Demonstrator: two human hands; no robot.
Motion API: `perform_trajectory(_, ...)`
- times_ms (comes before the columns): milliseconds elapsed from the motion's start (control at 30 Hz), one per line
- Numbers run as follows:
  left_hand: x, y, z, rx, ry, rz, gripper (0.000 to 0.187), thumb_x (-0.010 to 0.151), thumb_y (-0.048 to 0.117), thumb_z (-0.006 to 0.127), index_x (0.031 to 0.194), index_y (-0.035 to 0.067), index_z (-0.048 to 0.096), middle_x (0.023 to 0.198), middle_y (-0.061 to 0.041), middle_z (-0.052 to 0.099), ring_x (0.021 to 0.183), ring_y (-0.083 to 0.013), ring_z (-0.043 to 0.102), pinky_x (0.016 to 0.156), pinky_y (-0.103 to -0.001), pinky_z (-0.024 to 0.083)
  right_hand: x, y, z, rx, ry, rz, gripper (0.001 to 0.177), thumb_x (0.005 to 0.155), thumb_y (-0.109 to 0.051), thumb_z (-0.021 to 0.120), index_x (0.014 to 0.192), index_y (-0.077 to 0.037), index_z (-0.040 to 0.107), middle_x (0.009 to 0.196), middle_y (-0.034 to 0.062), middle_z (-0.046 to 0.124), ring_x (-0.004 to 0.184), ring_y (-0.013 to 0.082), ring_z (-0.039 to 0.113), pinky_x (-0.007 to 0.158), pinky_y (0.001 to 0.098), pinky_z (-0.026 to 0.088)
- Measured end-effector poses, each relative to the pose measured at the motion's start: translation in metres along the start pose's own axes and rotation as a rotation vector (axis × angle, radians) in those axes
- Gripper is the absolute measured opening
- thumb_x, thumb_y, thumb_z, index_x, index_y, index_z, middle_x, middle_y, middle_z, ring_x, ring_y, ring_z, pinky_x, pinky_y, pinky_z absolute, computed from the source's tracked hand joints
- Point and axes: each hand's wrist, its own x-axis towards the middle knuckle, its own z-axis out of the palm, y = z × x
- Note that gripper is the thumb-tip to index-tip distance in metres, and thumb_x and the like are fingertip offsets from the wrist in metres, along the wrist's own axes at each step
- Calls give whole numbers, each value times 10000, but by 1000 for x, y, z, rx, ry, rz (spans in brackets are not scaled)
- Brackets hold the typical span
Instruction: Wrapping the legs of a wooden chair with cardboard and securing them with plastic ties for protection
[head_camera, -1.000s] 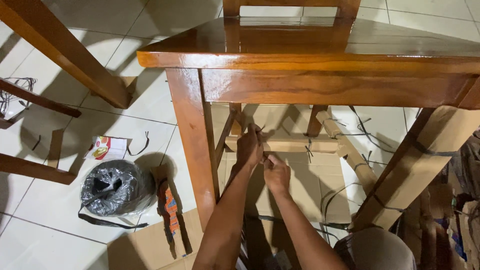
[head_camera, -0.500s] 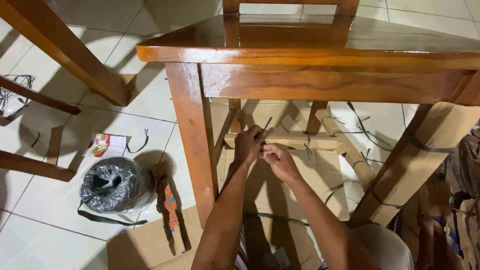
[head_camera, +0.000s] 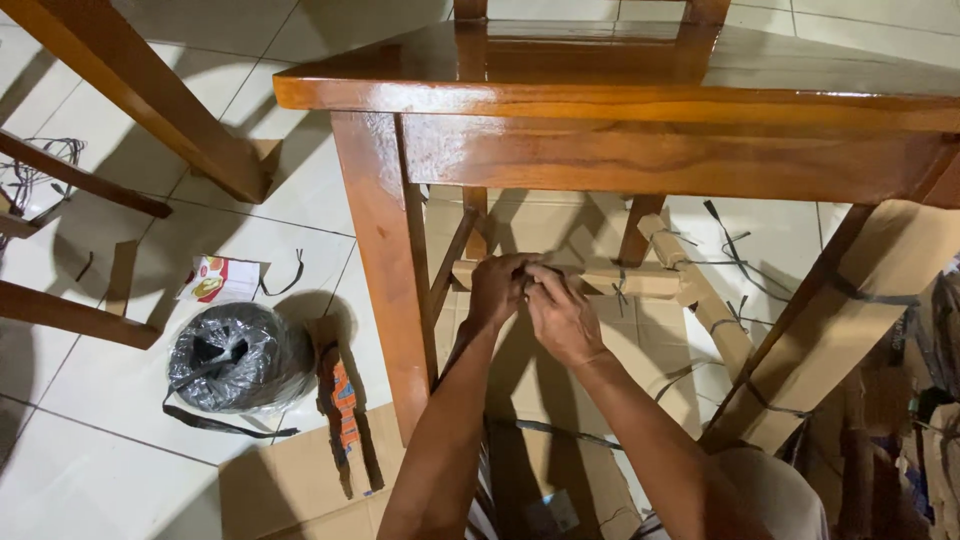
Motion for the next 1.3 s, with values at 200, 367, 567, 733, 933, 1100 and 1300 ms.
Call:
perform_trajectory(200,0,0,0,-75,93,84,135,925,205,706,1033,180,784,1047,-78,781,1027,-315,734,925,-434,574,9,-8,-11,56,-20,74,99,1000,-55,560,1074,-10,607,1438,158,560,907,354,723,688,470,688)
perform_trajectory(367,-6,8,-12,-91,92,79,178,888,142,706,1055,205,701,974,-86,747,984,-338,726,933,-465,553,1,0,14,313,83,505,73,973,-178,656,999,-142,714,895,104,667,842,378,717,675,439,601)
perform_trajectory(567,-6,-11,1,-43,107,90,191,868,159,713,1051,194,671,962,-69,717,984,-319,720,944,-456,529,-9,2,47,600,18,1029,181,881,-331,754,900,-166,682,736,74,740,795,275,747,719,419,562)
perform_trajectory(733,-7,0,-4,-70,150,110,105,915,147,664,998,211,658,920,-51,701,949,-297,719,929,-441,529,-6,6,42,824,79,1086,235,917,-311,762,1012,-120,664,745,77,725,713,153,662,697,307,547)
perform_trajectory(933,-8,7,-7,-113,171,131,98,942,132,626,1005,200,659,924,-69,691,955,-310,712,913,-436,537,-6,7,44,614,-5,967,165,914,-279,754,1040,-176,777,795,79,769,820,224,733,779,402,571)
perform_trajectory(1100,-10,6,-8,-156,196,160,116,968,129,612,1028,197,684,929,-80,696,945,-301,703,890,-409,543,4,-6,23,524,-74,896,186,938,-275,713,1095,-215,791,808,50,783,845,267,755,795,438,585)
perform_trajectory(1300,-6,2,-10,-214,161,211,150,1008,97,571,1073,155,692,921,-124,679,953,-360,670,915,-443,519,-1,2,32,636,-49,797,165,962,-162,695,1102,-133,777,860,104,785,810,243,759,779,404,592)
